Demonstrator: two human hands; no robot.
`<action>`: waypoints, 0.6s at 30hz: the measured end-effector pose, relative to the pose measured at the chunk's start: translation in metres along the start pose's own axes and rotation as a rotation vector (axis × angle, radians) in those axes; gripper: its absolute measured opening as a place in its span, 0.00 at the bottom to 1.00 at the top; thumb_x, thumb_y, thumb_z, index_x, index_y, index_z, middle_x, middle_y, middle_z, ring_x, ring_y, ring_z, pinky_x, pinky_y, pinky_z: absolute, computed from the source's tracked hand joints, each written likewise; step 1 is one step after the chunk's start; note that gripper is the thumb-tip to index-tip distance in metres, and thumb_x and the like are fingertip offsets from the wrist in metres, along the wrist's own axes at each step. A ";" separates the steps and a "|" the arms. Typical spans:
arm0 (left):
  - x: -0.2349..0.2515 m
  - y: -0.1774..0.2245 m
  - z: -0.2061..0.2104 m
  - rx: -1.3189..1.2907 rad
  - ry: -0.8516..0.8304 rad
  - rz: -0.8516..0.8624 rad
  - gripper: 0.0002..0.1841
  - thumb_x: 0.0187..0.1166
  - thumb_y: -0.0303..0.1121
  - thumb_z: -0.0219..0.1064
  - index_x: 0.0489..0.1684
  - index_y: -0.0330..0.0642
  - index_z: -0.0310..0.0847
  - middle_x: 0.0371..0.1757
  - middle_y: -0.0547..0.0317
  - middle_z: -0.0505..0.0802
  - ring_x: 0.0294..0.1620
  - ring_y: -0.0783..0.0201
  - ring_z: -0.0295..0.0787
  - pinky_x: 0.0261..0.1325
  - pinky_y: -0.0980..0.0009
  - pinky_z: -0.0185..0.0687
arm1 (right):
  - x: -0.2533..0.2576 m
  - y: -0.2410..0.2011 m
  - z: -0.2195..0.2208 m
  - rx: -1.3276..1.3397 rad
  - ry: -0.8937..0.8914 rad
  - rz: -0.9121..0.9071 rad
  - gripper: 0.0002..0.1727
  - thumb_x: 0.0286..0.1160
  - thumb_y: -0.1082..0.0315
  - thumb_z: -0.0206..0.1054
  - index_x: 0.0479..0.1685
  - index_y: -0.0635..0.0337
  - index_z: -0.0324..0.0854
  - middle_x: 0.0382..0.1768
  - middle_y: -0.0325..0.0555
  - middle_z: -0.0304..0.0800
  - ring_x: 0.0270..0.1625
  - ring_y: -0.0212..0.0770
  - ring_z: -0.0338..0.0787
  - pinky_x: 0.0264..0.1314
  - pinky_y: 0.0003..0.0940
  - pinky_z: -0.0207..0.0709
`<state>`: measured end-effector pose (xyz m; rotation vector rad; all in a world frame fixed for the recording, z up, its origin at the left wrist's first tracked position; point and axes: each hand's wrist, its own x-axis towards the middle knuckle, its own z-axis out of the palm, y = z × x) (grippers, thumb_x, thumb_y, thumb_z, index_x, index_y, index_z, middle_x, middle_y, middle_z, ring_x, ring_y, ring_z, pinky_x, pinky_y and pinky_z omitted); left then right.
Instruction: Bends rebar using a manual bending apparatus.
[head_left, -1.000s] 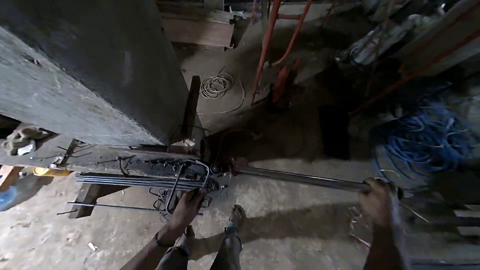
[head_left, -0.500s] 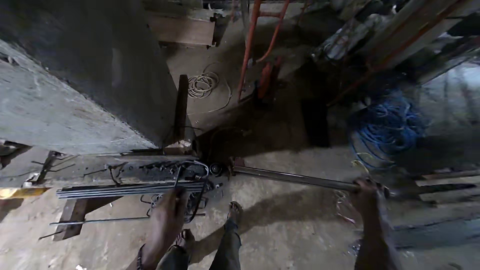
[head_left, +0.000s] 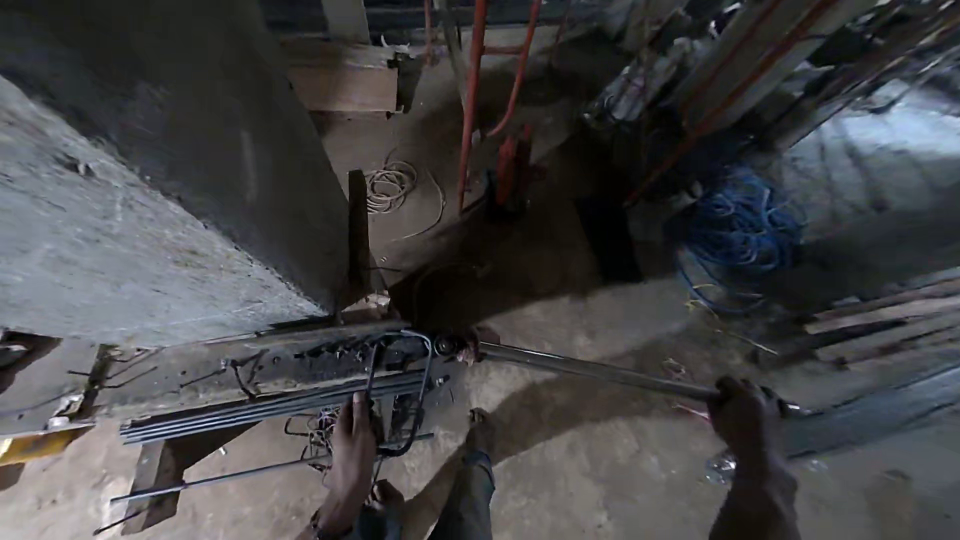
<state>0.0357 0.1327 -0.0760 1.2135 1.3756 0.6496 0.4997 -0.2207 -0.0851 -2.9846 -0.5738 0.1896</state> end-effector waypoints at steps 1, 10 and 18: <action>0.000 0.000 0.003 -0.054 0.007 -0.009 0.19 0.95 0.43 0.48 0.53 0.35 0.77 0.22 0.62 0.77 0.17 0.69 0.72 0.23 0.72 0.74 | 0.003 -0.001 0.001 -0.001 0.007 -0.001 0.16 0.71 0.75 0.73 0.58 0.67 0.86 0.64 0.72 0.86 0.76 0.75 0.77 0.83 0.77 0.54; -0.006 0.002 -0.007 -0.263 -0.063 -0.051 0.13 0.95 0.38 0.50 0.60 0.35 0.68 0.24 0.61 0.76 0.17 0.68 0.73 0.23 0.71 0.78 | -0.110 0.005 0.006 0.001 0.021 0.170 0.16 0.75 0.71 0.72 0.59 0.68 0.87 0.65 0.74 0.84 0.75 0.77 0.77 0.80 0.78 0.59; -0.001 0.002 -0.004 -0.177 -0.051 -0.069 0.17 0.95 0.41 0.50 0.64 0.34 0.67 0.26 0.59 0.74 0.18 0.67 0.71 0.24 0.68 0.77 | -0.100 0.003 0.006 -0.055 -0.029 0.212 0.15 0.75 0.68 0.72 0.58 0.64 0.87 0.65 0.69 0.86 0.78 0.73 0.75 0.82 0.76 0.56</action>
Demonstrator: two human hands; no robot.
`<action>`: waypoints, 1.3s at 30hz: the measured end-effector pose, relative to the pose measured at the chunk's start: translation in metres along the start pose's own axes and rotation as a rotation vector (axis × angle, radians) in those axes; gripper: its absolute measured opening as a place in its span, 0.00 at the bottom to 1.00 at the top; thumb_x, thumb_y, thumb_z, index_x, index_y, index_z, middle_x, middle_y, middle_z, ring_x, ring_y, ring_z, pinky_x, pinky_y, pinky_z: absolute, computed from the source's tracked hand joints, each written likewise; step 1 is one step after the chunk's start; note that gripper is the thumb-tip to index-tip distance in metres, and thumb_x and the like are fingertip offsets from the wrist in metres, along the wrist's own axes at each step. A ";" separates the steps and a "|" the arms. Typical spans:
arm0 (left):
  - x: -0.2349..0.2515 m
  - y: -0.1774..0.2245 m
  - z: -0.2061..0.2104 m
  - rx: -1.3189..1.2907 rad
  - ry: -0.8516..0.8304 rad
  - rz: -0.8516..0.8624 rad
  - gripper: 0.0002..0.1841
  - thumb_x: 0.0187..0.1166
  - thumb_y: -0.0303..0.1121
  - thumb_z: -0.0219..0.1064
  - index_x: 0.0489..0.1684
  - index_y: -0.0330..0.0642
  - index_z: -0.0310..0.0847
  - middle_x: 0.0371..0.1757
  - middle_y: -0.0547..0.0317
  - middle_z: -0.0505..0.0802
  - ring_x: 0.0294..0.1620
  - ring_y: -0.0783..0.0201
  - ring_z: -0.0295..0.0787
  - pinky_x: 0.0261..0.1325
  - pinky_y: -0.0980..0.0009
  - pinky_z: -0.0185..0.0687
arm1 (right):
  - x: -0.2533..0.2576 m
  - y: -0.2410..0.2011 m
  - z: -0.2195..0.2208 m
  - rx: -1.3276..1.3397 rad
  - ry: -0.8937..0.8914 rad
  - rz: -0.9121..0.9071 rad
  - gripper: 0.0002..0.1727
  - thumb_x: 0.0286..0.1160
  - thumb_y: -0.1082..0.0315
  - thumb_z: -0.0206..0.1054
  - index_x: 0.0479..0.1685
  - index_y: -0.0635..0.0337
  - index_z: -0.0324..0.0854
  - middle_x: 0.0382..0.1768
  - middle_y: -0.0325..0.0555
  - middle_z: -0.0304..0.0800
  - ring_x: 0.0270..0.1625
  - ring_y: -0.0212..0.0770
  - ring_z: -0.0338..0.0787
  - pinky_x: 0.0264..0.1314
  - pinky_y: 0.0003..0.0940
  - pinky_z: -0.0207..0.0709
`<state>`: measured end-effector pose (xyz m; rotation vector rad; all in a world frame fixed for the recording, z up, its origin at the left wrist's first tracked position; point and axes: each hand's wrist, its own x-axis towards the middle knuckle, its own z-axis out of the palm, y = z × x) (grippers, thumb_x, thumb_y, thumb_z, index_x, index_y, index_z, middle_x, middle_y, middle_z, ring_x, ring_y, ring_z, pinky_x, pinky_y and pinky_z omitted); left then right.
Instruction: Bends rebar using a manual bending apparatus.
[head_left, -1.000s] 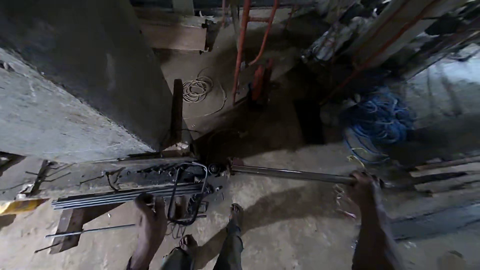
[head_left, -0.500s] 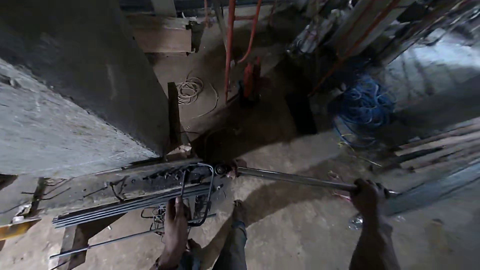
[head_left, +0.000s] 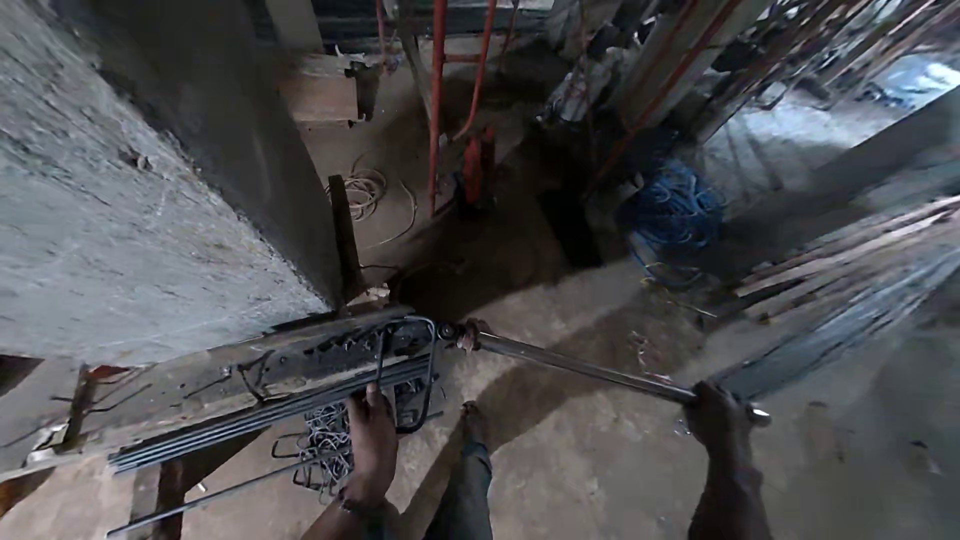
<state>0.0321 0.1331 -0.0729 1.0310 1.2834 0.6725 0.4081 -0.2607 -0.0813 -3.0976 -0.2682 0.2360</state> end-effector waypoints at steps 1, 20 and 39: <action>0.000 -0.002 0.000 -0.009 0.000 0.001 0.16 0.95 0.41 0.50 0.63 0.35 0.67 0.26 0.60 0.74 0.18 0.67 0.71 0.24 0.69 0.77 | -0.001 0.001 0.000 -0.002 0.006 0.006 0.15 0.75 0.68 0.72 0.58 0.64 0.87 0.65 0.69 0.86 0.77 0.72 0.76 0.81 0.77 0.56; -0.003 0.010 -0.002 0.180 0.006 0.004 0.23 0.95 0.45 0.50 0.65 0.28 0.69 0.36 0.49 0.78 0.31 0.60 0.75 0.39 0.62 0.78 | -0.122 0.011 0.008 -0.002 0.022 0.160 0.14 0.77 0.64 0.72 0.56 0.62 0.88 0.62 0.66 0.89 0.76 0.70 0.79 0.80 0.75 0.58; -0.004 0.004 0.003 0.448 0.094 0.348 0.20 0.94 0.37 0.51 0.71 0.27 0.68 0.48 0.37 0.89 0.44 0.48 0.90 0.51 0.51 0.86 | -0.160 0.015 0.012 0.028 0.071 0.198 0.14 0.77 0.64 0.71 0.55 0.61 0.89 0.62 0.64 0.90 0.76 0.68 0.79 0.81 0.73 0.59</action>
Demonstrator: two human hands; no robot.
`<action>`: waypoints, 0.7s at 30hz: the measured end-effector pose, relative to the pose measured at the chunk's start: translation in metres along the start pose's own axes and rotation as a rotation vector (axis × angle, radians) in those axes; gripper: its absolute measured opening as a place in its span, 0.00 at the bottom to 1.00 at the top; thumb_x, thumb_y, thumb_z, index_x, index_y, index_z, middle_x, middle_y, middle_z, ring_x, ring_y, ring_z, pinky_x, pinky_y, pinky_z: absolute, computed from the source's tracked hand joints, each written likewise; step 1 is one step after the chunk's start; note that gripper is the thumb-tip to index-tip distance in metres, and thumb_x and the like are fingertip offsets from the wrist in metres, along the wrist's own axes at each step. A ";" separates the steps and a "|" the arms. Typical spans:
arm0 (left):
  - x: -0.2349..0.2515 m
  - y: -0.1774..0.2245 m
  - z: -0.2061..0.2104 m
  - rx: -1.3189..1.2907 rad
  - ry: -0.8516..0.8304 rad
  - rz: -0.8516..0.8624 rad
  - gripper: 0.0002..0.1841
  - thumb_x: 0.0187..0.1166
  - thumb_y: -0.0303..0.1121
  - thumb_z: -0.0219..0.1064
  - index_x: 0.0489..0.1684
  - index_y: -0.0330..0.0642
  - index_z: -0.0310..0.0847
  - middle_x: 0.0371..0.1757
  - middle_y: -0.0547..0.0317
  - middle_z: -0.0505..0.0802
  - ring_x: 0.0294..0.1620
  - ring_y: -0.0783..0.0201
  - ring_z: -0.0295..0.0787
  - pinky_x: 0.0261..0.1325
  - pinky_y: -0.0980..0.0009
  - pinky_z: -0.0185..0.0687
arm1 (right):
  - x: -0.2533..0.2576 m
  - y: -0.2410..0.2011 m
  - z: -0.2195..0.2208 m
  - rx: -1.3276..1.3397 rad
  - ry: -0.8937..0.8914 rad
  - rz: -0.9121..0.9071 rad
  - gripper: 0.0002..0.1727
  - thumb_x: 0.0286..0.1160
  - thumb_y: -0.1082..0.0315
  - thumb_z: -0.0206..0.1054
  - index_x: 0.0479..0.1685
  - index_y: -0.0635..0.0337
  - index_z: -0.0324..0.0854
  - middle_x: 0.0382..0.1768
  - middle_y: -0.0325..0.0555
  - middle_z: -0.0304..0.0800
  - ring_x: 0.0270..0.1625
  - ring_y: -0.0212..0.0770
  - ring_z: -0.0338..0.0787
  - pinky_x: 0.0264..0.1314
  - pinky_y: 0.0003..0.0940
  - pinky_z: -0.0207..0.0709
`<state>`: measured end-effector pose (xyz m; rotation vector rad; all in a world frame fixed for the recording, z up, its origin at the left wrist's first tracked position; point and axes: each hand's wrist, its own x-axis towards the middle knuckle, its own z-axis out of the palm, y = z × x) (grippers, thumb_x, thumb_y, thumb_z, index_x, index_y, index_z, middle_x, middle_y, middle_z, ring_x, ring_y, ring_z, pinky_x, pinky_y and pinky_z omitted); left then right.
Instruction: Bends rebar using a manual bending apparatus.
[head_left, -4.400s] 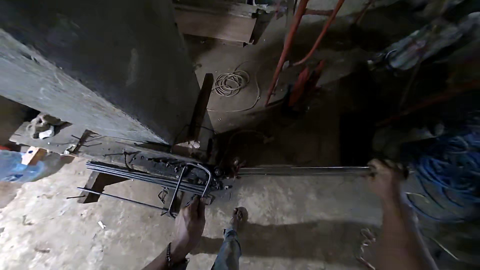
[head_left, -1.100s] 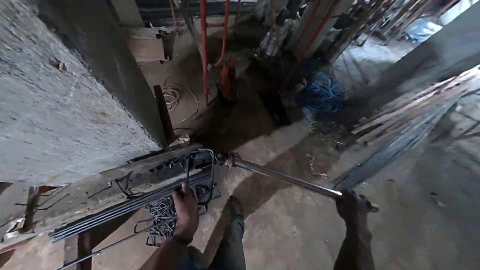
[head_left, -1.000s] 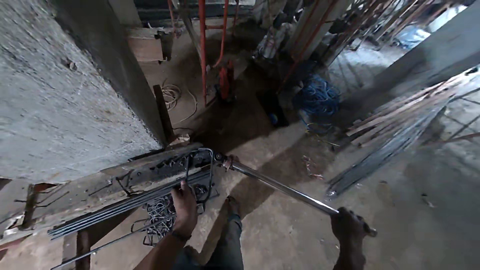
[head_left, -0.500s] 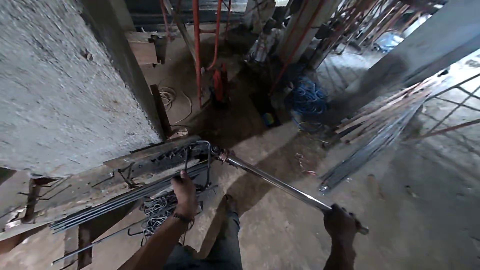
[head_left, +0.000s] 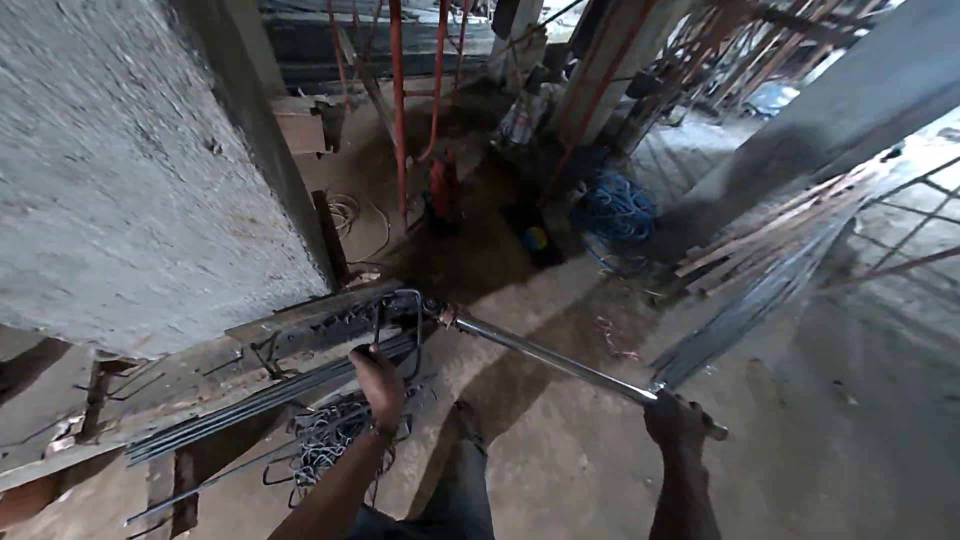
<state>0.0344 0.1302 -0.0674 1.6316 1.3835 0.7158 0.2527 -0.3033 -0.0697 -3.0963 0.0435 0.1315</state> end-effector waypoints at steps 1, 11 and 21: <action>-0.001 0.001 -0.001 -0.006 0.015 -0.030 0.20 0.94 0.37 0.52 0.72 0.28 0.67 0.50 0.38 0.89 0.46 0.49 0.90 0.53 0.53 0.87 | -0.019 0.002 0.000 0.003 -0.005 0.029 0.14 0.77 0.64 0.70 0.56 0.61 0.89 0.62 0.64 0.90 0.76 0.69 0.79 0.81 0.73 0.59; -0.002 0.008 0.006 -0.050 0.075 -0.117 0.22 0.94 0.39 0.54 0.73 0.29 0.67 0.51 0.37 0.90 0.47 0.47 0.92 0.53 0.50 0.87 | -0.053 0.003 0.003 -0.025 -0.043 0.110 0.16 0.76 0.61 0.72 0.56 0.61 0.89 0.63 0.64 0.89 0.76 0.68 0.78 0.81 0.74 0.59; 0.004 0.007 -0.001 0.022 0.059 -0.105 0.22 0.94 0.39 0.53 0.75 0.29 0.67 0.57 0.36 0.90 0.54 0.46 0.93 0.60 0.53 0.87 | -0.143 0.002 0.013 -0.024 -0.009 0.197 0.16 0.78 0.61 0.70 0.58 0.60 0.88 0.63 0.64 0.89 0.75 0.68 0.80 0.81 0.74 0.58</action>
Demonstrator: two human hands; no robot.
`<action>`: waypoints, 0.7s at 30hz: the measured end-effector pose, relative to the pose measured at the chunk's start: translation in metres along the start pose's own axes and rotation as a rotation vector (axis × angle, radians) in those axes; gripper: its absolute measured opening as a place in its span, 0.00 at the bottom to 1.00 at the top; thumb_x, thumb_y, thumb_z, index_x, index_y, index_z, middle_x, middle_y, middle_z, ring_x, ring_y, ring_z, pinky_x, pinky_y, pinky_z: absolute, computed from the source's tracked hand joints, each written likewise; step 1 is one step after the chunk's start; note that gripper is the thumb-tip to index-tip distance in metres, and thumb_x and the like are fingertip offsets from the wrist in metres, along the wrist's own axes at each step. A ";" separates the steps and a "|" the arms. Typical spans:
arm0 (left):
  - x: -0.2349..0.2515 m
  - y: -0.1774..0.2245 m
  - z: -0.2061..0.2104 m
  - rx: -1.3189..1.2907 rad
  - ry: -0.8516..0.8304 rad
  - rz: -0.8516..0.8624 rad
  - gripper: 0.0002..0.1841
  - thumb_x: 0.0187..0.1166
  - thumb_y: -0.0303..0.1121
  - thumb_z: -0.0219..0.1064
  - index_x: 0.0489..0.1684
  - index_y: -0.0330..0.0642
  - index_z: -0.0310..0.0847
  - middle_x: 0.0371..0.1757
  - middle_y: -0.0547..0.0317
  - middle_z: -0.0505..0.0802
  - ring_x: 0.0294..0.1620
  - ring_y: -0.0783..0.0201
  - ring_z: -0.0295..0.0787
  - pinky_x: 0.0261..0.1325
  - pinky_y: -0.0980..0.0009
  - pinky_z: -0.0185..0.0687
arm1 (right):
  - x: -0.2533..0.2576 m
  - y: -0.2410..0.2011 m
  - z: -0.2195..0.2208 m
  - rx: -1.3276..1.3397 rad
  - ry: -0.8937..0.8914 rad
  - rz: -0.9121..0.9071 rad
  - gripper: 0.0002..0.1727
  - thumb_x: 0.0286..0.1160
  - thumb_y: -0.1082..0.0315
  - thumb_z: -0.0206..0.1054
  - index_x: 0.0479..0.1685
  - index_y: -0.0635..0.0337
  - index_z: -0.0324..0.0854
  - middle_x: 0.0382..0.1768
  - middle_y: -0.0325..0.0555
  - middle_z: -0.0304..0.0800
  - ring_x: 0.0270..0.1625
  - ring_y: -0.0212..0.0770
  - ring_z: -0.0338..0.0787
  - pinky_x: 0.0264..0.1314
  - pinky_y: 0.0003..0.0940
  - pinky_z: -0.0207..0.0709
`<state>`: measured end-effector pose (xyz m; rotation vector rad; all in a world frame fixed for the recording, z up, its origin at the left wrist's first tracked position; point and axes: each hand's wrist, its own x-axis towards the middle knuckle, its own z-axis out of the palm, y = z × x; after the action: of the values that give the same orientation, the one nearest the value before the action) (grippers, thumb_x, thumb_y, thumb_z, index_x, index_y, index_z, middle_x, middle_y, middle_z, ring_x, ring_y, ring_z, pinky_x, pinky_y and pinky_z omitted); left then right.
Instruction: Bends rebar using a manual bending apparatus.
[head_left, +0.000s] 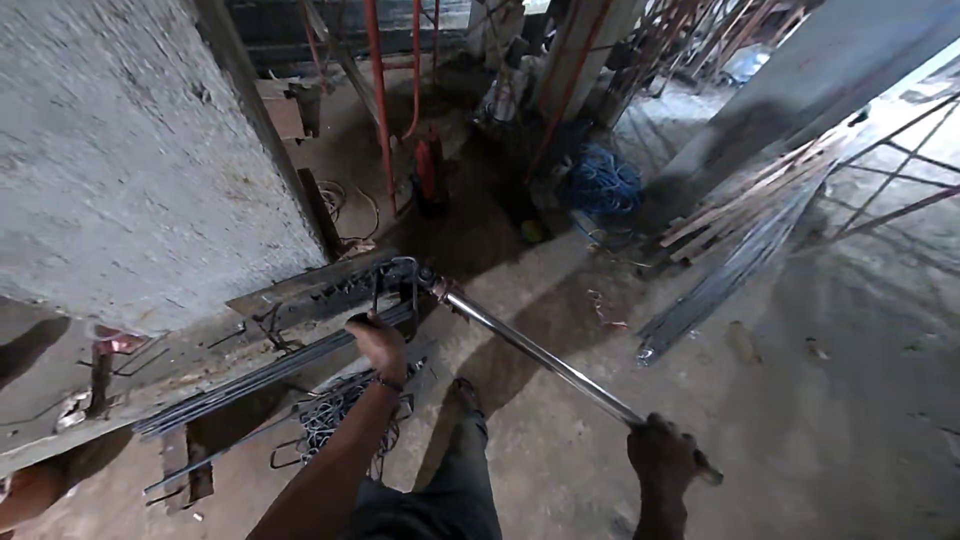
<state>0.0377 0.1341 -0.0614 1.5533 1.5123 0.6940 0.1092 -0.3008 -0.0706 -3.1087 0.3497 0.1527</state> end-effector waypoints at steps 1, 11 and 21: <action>0.002 -0.001 0.000 0.004 0.004 -0.003 0.22 0.94 0.39 0.53 0.74 0.29 0.68 0.57 0.37 0.90 0.54 0.46 0.93 0.59 0.53 0.87 | -0.006 0.000 0.003 -0.005 0.005 0.018 0.16 0.77 0.61 0.71 0.57 0.59 0.88 0.62 0.63 0.90 0.75 0.67 0.80 0.80 0.73 0.59; -0.001 -0.006 0.004 -0.149 -0.099 -0.119 0.21 0.94 0.41 0.53 0.68 0.29 0.72 0.37 0.46 0.84 0.27 0.58 0.81 0.35 0.57 0.84 | 0.177 -0.043 -0.011 -0.070 -0.084 -0.298 0.16 0.76 0.62 0.74 0.55 0.62 0.89 0.62 0.68 0.88 0.74 0.70 0.80 0.79 0.74 0.60; -0.010 0.010 0.004 -0.337 0.009 -0.272 0.15 0.92 0.37 0.58 0.57 0.38 0.87 0.26 0.63 0.84 0.18 0.72 0.73 0.23 0.74 0.73 | 0.426 -0.287 -0.042 0.182 -0.043 -0.695 0.22 0.86 0.70 0.59 0.75 0.70 0.78 0.84 0.77 0.63 0.89 0.74 0.59 0.89 0.71 0.50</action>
<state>0.0455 0.1239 -0.0532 1.0713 1.4884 0.7513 0.5907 -0.1156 -0.0714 -2.8349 -0.6716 0.1608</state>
